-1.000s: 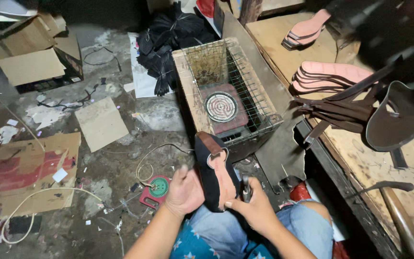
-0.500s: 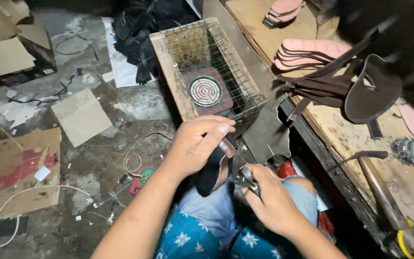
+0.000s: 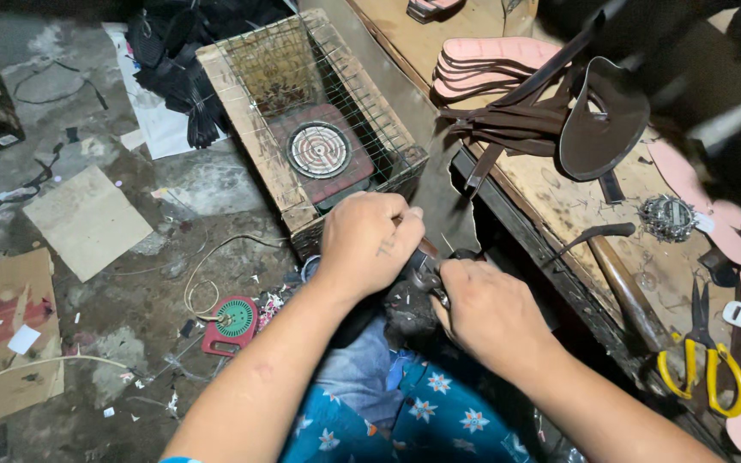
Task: The person sits on the floor and works a shoe over its sole, using pincers to pull and tuck the upper material and a hammer to pound and set the edges, turning the shoe to work all sides on their lap.
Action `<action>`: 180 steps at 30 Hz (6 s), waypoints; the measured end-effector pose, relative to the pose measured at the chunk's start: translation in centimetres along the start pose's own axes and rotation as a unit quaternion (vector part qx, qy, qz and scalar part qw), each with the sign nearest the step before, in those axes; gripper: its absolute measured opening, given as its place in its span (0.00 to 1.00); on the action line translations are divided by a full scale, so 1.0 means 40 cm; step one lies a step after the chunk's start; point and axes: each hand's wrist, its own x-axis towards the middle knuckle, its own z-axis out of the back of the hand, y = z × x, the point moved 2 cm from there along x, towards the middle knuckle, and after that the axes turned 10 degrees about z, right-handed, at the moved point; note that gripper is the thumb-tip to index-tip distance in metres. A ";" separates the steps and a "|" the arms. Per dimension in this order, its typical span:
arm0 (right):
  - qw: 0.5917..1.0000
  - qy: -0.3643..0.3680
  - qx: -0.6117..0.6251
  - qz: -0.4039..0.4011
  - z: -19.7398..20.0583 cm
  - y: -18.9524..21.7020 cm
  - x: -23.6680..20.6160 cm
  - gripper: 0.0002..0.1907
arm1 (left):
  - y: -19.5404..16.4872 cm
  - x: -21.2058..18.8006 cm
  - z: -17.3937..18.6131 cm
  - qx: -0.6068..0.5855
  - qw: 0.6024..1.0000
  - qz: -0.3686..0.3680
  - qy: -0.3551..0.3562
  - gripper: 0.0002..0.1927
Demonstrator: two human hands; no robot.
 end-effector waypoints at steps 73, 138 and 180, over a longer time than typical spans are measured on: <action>0.953 0.222 0.191 -0.084 -0.008 0.134 -0.038 0.15 | -0.010 -0.143 0.165 -0.081 0.993 -0.085 0.013 0.05; 0.987 0.059 0.144 0.032 -0.045 0.173 -0.001 0.09 | -0.039 -0.233 0.235 0.101 0.988 0.071 0.095 0.17; 0.792 0.284 0.530 -0.105 -0.108 0.224 0.034 0.14 | 0.002 -0.243 0.304 0.106 0.976 0.117 0.150 0.18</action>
